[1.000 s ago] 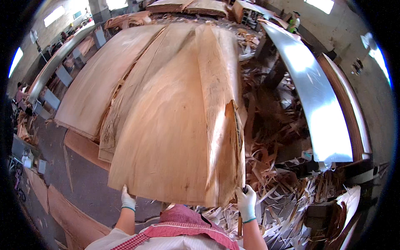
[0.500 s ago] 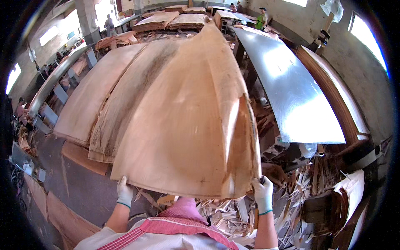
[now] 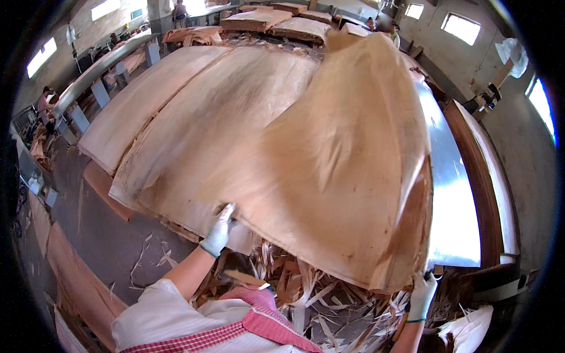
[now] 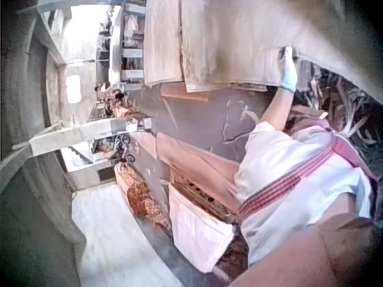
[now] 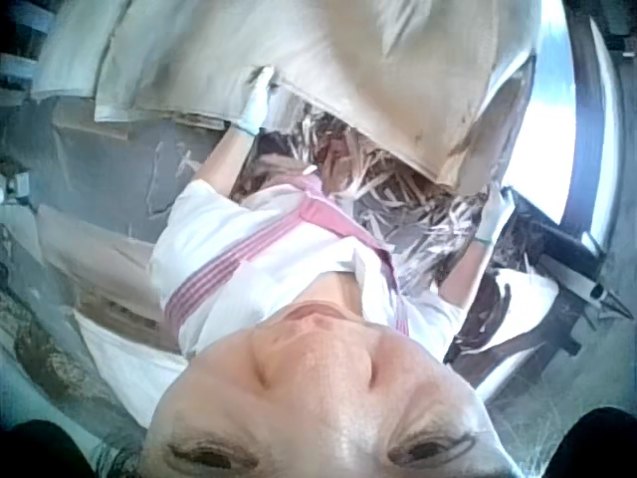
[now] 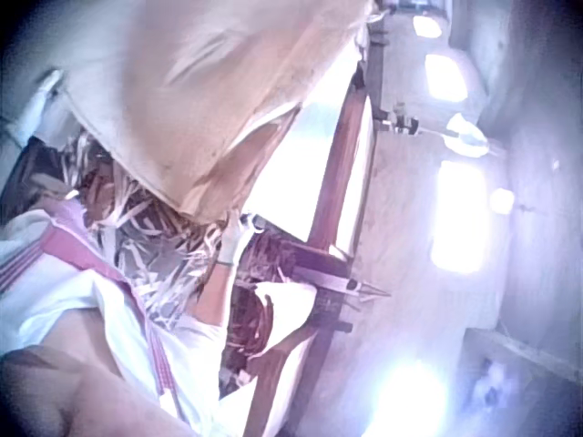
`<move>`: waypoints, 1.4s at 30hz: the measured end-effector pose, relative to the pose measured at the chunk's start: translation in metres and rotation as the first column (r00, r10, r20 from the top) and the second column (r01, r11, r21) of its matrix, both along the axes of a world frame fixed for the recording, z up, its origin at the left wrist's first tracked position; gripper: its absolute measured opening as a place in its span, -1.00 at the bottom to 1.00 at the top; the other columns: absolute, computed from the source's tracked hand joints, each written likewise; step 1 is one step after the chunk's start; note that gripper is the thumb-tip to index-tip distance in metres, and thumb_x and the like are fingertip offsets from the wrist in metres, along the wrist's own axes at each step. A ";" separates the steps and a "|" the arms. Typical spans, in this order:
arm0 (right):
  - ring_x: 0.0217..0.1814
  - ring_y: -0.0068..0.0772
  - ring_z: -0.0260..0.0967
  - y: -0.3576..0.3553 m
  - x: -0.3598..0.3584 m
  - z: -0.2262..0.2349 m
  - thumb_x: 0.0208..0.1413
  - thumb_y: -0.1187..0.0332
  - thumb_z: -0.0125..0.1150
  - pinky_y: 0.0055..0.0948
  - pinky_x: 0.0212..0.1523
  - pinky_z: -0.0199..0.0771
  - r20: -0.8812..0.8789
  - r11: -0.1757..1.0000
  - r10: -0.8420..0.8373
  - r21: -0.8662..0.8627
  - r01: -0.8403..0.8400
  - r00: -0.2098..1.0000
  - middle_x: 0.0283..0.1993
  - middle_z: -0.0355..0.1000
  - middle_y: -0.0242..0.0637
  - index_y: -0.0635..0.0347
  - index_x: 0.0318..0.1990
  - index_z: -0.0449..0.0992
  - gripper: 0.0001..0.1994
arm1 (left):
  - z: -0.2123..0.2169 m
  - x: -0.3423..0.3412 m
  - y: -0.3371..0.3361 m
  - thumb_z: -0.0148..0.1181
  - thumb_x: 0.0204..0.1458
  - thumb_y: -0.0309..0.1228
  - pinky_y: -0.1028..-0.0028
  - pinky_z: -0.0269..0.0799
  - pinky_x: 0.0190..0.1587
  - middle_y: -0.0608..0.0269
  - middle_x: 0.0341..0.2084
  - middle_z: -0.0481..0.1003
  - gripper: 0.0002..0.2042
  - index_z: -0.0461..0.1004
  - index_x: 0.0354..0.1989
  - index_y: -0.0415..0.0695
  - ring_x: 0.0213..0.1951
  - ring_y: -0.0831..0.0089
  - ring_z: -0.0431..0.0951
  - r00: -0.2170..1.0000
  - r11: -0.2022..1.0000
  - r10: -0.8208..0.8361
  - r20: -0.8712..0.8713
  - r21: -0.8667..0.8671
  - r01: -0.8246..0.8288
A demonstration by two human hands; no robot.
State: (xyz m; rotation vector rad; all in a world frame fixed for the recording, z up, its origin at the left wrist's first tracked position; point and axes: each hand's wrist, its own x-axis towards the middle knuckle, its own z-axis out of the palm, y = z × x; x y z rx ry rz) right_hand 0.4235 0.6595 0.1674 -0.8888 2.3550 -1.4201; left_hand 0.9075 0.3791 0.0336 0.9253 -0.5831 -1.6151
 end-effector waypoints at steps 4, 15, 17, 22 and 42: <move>-0.41 -0.65 0.21 -0.005 -0.089 0.021 0.04 0.52 0.10 -0.58 -0.37 0.24 -0.025 0.999 0.022 0.045 -0.021 0.999 -0.42 0.41 -0.50 0.33 -0.35 0.51 -0.92 | 0.022 -0.084 -0.021 0.16 0.13 -0.27 0.51 0.57 -0.27 0.24 -0.26 0.50 -0.74 0.44 -0.16 -0.21 -0.24 0.48 0.54 0.993 0.998 -0.054 0.100 -0.029 0.058; -0.46 -0.31 0.43 0.057 -0.356 0.021 0.07 0.11 0.27 -0.37 -0.44 0.48 -0.292 0.967 -0.053 0.224 0.122 0.955 -0.38 0.52 -0.12 0.39 -0.27 0.57 -0.60 | 0.053 -0.349 0.054 0.07 0.19 -0.28 0.57 0.47 -0.34 0.38 -0.46 0.51 -0.81 0.49 -0.28 -0.14 -0.44 0.63 0.49 0.974 0.962 -0.223 -0.047 -0.174 0.212; -0.57 -0.36 0.37 0.080 -0.397 0.022 0.09 0.15 0.25 -0.38 -0.57 0.40 -0.427 0.991 0.034 0.128 0.024 0.903 -0.49 0.48 -0.22 0.38 -0.40 0.55 -0.64 | 0.051 -0.396 0.090 0.07 0.20 -0.27 0.57 0.48 -0.37 0.40 -0.47 0.49 -0.81 0.47 -0.30 -0.13 -0.46 0.65 0.48 0.971 0.961 -0.234 -0.036 -0.158 0.226; -0.66 -0.53 0.28 0.130 -0.582 -0.024 0.04 0.45 0.12 -0.57 -0.70 0.28 -0.259 0.995 0.056 -0.070 -0.076 0.964 -0.54 0.35 -0.38 0.31 -0.35 0.43 -0.90 | 0.042 -0.491 0.165 0.09 0.18 -0.26 0.58 0.52 -0.40 0.37 -0.41 0.47 -0.78 0.46 -0.18 -0.16 -0.45 0.60 0.49 0.966 0.966 -0.257 0.002 0.017 0.257; -0.44 0.04 0.44 0.120 -0.683 -0.171 -0.07 0.32 0.14 -0.10 -0.34 0.40 -0.506 0.929 0.030 0.332 0.163 0.862 -0.53 0.41 0.05 0.30 -0.44 0.47 -0.81 | -0.107 -0.652 0.232 0.06 0.16 -0.35 0.39 0.58 -0.36 0.29 -0.33 0.46 -0.82 0.40 -0.11 -0.10 -0.34 0.42 0.51 0.995 0.934 -0.057 0.086 0.357 0.023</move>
